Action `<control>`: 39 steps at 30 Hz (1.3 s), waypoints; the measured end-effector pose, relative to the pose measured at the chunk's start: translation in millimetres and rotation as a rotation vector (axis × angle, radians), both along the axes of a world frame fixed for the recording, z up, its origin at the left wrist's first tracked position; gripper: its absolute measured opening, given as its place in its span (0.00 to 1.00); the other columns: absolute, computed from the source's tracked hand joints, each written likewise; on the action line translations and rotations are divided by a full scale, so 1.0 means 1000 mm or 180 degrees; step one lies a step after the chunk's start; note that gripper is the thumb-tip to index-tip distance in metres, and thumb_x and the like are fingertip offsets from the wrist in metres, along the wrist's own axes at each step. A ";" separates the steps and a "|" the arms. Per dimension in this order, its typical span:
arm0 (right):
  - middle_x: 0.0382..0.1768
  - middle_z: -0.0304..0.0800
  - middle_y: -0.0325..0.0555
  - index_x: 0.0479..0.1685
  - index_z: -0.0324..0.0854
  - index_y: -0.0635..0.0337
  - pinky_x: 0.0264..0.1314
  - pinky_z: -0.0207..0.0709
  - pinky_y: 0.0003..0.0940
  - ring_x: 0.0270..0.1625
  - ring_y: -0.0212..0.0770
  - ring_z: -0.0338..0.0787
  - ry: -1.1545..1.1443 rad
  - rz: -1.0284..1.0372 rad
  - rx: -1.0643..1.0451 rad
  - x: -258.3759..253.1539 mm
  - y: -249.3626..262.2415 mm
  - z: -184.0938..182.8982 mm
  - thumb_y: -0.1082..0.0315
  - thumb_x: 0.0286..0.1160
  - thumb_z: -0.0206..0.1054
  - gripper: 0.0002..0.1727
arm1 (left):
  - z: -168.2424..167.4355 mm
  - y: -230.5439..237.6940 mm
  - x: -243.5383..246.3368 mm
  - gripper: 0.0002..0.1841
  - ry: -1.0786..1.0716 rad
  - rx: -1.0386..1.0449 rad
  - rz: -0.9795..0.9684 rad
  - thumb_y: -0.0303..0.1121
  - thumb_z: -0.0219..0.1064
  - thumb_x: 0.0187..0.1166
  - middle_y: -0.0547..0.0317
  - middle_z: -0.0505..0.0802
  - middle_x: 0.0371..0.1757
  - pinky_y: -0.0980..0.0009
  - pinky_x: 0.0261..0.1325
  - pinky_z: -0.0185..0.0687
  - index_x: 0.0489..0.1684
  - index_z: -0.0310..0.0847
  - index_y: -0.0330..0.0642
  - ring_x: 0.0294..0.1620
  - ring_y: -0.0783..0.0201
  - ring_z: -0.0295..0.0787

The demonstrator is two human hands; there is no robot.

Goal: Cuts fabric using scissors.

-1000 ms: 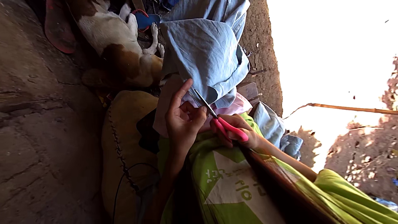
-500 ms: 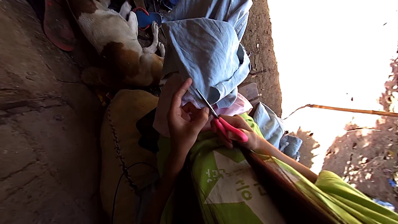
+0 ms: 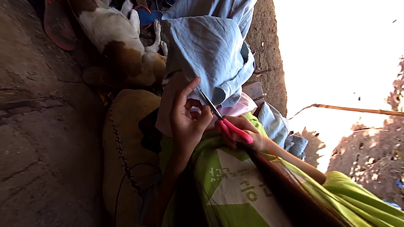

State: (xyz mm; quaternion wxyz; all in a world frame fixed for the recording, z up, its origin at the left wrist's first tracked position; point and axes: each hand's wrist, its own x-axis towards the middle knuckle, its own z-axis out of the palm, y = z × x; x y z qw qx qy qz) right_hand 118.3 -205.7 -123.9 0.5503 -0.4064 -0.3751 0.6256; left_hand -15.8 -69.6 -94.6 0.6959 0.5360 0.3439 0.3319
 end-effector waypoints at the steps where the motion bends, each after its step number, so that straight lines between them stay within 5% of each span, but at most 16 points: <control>1: 0.22 0.78 0.21 0.49 0.79 0.59 0.27 0.69 0.09 0.25 0.11 0.76 0.0010 0.0008 0.0011 0.000 0.000 0.000 0.44 0.86 0.56 0.24 | 0.000 -0.001 0.001 0.37 -0.0021 -0.0018 0.0006 0.14 0.64 0.62 0.61 0.82 0.71 0.84 0.33 0.84 0.81 0.73 0.43 0.39 0.77 0.87; 24: 0.22 0.78 0.21 0.47 0.79 0.59 0.27 0.69 0.09 0.24 0.10 0.75 -0.0128 -0.0062 0.0029 0.000 0.001 -0.001 0.47 0.86 0.57 0.21 | 0.001 -0.003 -0.001 0.43 -0.0055 -0.0163 -0.0051 0.13 0.66 0.62 0.60 0.79 0.79 0.84 0.30 0.83 0.88 0.63 0.41 0.35 0.78 0.86; 30: 0.22 0.78 0.22 0.48 0.79 0.61 0.27 0.69 0.09 0.25 0.10 0.75 -0.0346 -0.0029 -0.0078 0.001 -0.002 0.001 0.48 0.85 0.56 0.22 | -0.003 -0.002 0.000 0.35 -0.0067 -0.0178 0.0084 0.17 0.66 0.68 0.62 0.81 0.77 0.86 0.29 0.79 0.82 0.68 0.40 0.33 0.81 0.83; 34: 0.23 0.78 0.21 0.48 0.79 0.58 0.27 0.69 0.09 0.25 0.11 0.75 -0.0191 0.0031 -0.0090 0.002 0.001 0.000 0.40 0.84 0.56 0.27 | 0.000 0.000 -0.001 0.38 0.0018 -0.0110 0.0027 0.14 0.65 0.63 0.60 0.80 0.78 0.83 0.36 0.85 0.83 0.69 0.40 0.42 0.77 0.88; 39: 0.21 0.78 0.22 0.47 0.79 0.58 0.27 0.70 0.10 0.24 0.12 0.76 -0.0105 0.0070 -0.0063 0.002 0.005 -0.003 0.35 0.83 0.54 0.31 | 0.000 0.001 -0.001 0.39 -0.0011 -0.0049 0.0002 0.14 0.66 0.62 0.60 0.79 0.78 0.84 0.33 0.84 0.83 0.68 0.40 0.40 0.78 0.88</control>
